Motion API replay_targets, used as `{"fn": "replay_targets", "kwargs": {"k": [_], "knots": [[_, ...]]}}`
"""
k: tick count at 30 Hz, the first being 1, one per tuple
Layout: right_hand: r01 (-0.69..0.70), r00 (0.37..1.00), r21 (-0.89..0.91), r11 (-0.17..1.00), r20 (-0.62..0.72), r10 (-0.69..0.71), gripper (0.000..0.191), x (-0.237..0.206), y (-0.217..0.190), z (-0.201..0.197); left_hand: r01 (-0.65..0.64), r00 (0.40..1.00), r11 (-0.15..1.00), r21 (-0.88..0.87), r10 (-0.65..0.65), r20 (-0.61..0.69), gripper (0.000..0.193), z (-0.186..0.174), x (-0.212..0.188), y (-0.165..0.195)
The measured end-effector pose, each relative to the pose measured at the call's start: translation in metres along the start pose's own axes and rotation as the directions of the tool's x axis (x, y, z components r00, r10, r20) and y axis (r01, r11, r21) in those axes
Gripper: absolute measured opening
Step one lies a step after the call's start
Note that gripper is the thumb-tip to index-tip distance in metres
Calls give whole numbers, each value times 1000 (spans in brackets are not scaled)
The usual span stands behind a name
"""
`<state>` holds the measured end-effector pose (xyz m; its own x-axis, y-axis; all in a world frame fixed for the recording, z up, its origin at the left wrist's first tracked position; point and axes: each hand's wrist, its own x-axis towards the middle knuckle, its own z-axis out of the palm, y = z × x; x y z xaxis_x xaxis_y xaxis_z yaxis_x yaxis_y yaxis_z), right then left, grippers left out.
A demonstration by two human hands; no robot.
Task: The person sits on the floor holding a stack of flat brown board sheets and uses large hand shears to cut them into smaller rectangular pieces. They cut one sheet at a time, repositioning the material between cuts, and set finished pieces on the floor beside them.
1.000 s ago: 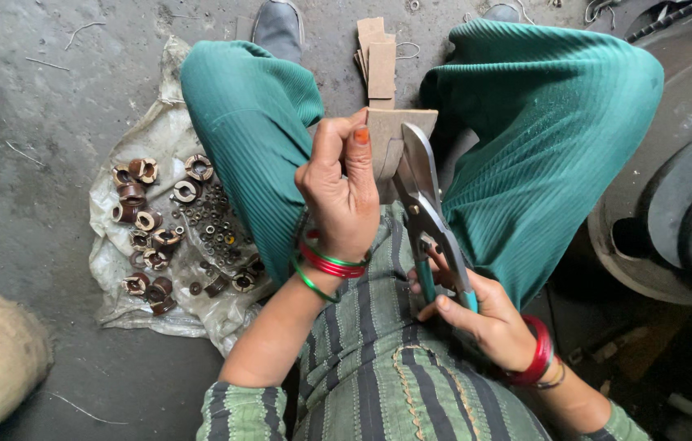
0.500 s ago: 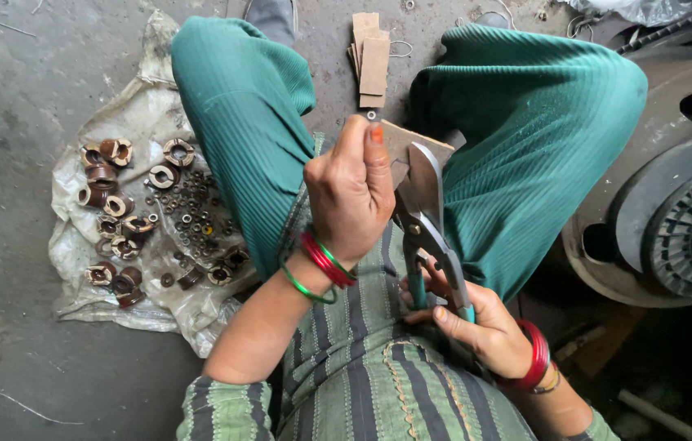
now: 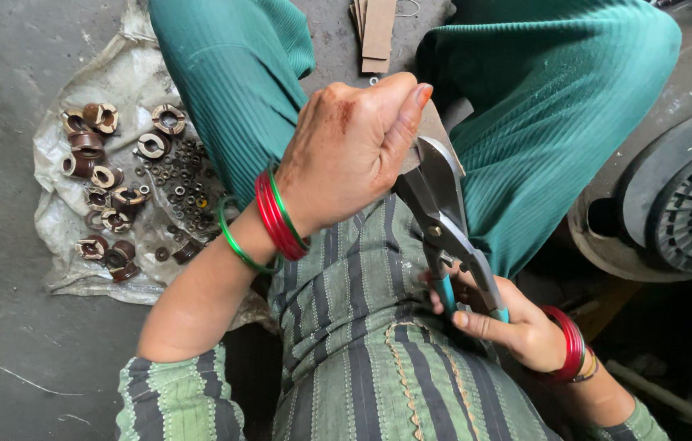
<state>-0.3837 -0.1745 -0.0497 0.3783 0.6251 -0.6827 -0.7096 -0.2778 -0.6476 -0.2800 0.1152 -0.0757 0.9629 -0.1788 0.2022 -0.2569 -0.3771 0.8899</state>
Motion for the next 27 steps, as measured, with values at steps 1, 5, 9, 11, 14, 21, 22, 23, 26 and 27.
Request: {"fn": "replay_targets", "kwargs": {"k": [1,5,9,11,14,21,22,23,26,27], "knots": [[2,1000,11,1000,4,-2,54,2,-1,2,-9,1000,1000,-11,9,-3,30,-1,0,0],[21,1000,37,999,9,-21,39,7,0,8,-35,999,998,-53,35,-12,28,-2,-2,-2],[90,996,-12,996,-18,-90,34,12,6,9,-33,998,995,-98,29,-47,26,-1,-3,-7],[87,995,-3,996,-54,-87,34,16,12,10,20,998,996,-88,-26,-60,27,0,-2,-9],[75,994,103,992,-91,-65,37,19,22,9,19,994,995,-100,-30,-110,27,4,0,-10],[184,965,-82,979,-176,-196,24,28,42,8,64,985,995,-71,-75,-158,29,4,3,-16],[219,961,-97,971,-150,-231,24,29,44,7,38,988,998,-56,-46,-146,27,3,2,-17],[259,954,-113,959,-125,-272,23,30,45,5,5,991,999,-40,-10,-133,26,1,1,-17],[83,997,-25,996,-3,-83,24,12,38,-8,-68,991,992,107,79,-110,27,-9,8,-23],[13,1000,-8,1000,26,-12,26,1,33,-12,-71,991,983,167,89,-100,28,-12,10,-24]]}}
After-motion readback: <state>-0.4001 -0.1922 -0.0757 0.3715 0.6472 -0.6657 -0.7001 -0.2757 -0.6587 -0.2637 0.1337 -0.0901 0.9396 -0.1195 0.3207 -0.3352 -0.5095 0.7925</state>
